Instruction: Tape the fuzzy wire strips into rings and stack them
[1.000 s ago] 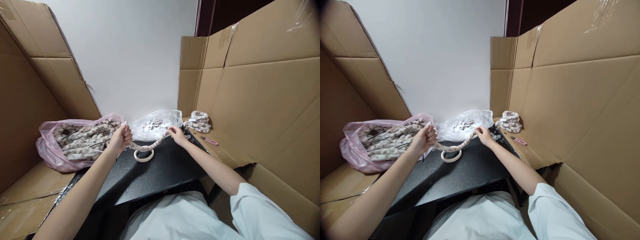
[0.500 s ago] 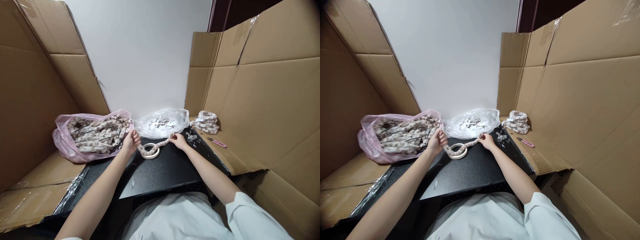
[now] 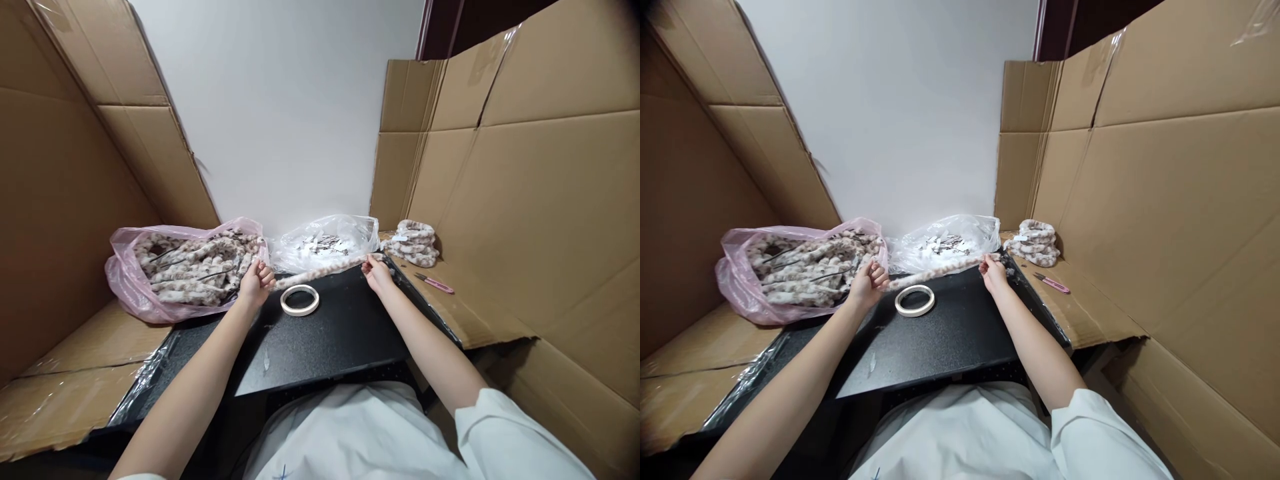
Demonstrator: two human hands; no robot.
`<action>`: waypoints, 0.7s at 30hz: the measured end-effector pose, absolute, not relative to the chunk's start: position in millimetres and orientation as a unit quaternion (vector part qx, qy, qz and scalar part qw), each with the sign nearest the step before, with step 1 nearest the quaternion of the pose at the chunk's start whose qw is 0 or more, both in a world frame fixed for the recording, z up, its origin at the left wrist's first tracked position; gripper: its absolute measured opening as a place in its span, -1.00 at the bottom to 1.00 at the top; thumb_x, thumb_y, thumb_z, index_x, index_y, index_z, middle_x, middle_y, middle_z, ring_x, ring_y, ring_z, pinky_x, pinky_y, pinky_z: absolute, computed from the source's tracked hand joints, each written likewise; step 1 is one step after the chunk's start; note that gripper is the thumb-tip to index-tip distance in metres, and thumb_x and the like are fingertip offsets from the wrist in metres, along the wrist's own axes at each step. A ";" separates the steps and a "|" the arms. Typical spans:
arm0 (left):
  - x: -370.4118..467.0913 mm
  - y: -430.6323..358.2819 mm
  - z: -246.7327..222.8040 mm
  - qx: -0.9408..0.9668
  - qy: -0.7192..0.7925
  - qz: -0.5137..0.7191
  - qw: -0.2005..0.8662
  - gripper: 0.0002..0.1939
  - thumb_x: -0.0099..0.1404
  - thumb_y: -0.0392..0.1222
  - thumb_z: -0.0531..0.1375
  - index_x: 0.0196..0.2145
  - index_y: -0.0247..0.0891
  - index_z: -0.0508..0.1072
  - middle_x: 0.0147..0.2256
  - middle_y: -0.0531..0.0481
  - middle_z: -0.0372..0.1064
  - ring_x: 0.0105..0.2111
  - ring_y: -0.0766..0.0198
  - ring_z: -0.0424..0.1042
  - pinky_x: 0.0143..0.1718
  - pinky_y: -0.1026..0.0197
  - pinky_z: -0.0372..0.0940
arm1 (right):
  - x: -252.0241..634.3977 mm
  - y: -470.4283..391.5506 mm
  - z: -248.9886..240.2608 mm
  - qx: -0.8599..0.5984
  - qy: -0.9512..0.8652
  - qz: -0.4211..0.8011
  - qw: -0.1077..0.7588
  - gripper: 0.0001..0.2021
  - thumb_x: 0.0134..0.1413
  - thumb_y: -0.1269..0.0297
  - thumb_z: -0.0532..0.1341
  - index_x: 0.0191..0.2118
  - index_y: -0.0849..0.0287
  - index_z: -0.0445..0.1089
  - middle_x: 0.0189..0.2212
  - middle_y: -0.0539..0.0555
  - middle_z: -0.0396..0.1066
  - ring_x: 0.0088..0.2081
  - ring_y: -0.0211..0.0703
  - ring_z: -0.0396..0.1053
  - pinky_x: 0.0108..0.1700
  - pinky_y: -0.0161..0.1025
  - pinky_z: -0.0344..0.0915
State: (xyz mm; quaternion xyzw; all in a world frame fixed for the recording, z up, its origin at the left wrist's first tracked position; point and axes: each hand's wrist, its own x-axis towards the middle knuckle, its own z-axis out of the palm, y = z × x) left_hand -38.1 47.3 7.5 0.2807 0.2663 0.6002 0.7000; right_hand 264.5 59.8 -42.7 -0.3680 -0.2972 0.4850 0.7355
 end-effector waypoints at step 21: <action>-40.5 44.5 10.2 0.347 0.246 0.571 0.702 -0.73 0.28 -0.16 0.10 -0.54 -0.26 0.19 -0.75 0.27 -0.14 -0.81 0.51 -0.11 -0.75 0.41 -0.13 | 265.2 51.0 -20.3 -0.327 -0.248 0.532 0.740 -0.71 0.20 0.22 0.11 -0.54 0.12 0.14 -0.62 -0.06 0.25 -0.52 -0.26 0.34 -0.42 -0.29 0.35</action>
